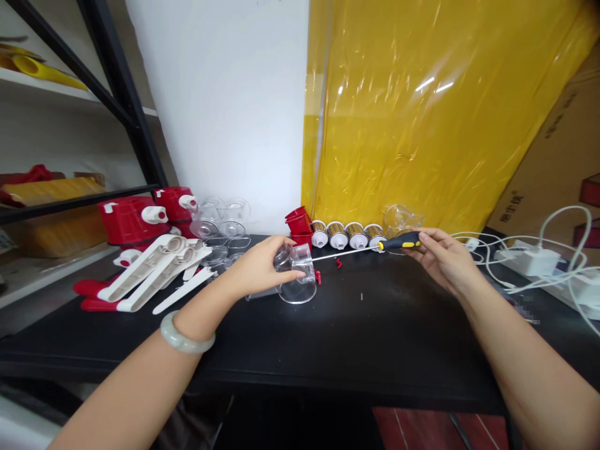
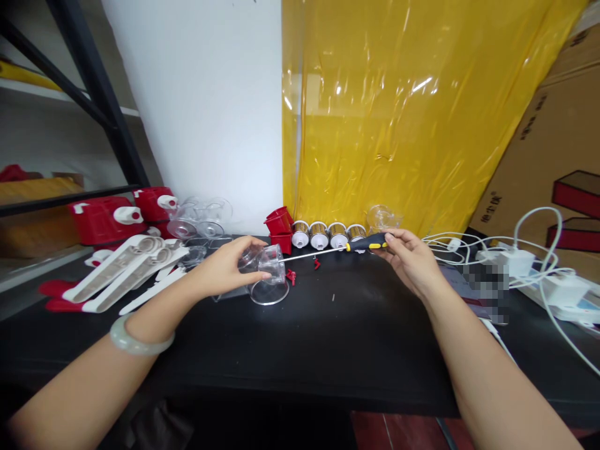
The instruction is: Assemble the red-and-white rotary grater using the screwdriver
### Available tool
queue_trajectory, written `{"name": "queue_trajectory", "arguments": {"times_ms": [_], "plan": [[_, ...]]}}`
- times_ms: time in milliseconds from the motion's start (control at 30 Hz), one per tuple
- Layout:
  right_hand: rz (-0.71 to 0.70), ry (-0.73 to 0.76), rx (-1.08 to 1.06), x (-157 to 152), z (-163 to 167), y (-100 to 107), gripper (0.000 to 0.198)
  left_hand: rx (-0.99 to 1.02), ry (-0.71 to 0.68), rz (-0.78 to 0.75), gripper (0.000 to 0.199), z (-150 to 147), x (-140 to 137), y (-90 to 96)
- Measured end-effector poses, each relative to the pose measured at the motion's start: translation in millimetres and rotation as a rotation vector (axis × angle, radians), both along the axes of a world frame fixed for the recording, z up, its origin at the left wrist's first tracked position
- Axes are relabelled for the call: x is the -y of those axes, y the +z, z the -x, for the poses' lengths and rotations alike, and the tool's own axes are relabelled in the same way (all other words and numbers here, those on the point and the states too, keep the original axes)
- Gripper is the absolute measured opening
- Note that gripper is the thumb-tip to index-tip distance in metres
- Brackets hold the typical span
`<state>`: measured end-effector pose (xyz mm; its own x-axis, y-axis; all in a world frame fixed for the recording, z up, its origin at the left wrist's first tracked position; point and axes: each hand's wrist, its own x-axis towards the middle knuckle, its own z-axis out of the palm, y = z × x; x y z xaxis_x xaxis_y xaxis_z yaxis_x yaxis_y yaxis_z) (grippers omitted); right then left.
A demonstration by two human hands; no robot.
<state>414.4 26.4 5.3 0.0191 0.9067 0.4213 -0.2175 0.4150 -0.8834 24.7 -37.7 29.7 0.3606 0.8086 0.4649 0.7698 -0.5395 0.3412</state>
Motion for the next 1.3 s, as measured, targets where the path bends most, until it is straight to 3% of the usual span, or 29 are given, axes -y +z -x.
{"name": "queue_trajectory", "arguments": {"times_ms": [167, 433, 500, 633, 700, 833, 967, 1100, 1200, 1300], "plan": [[0.017, -0.096, 0.112, -2, -2, -1, 0.039, 0.003, 0.0, 0.0, 0.064, 0, 0, -0.1], [0.094, 0.145, 0.133, 12, -11, 12, 0.043, 0.007, 0.003, 0.002, 0.064, 1, -1, -0.8], [0.079, 0.109, 0.173, 12, -11, 11, 0.034, 0.007, 0.002, 0.003, 0.063, 1, -1, -0.7], [0.037, -0.043, 0.275, 2, -10, 0, 0.052, 0.009, -0.002, 0.006, 0.062, 1, -1, -0.6], [0.018, -0.092, 0.315, -3, -8, -3, 0.05, 0.012, -0.003, 0.006, 0.062, 1, -1, -0.8], [-0.031, -0.092, 0.326, -4, -6, -3, 0.038, 0.018, -0.008, 0.0, 0.064, 2, -2, -1.8], [-0.03, -0.102, 0.276, 0, -4, -1, 0.042, 0.017, -0.021, -0.009, 0.063, 1, -2, -2.0], [-0.009, 0.043, 0.196, 7, -7, 3, 0.05, 0.013, -0.021, -0.01, 0.063, 1, -1, -0.9], [0.047, 0.178, 0.204, 13, -11, 10, 0.04, 0.007, -0.022, -0.009, 0.063, 1, -1, -0.4], [0.062, 0.174, 0.227, 16, -13, 13, 0.038, 0.005, -0.017, -0.006, 0.063, 1, 0, 0.0]]}}
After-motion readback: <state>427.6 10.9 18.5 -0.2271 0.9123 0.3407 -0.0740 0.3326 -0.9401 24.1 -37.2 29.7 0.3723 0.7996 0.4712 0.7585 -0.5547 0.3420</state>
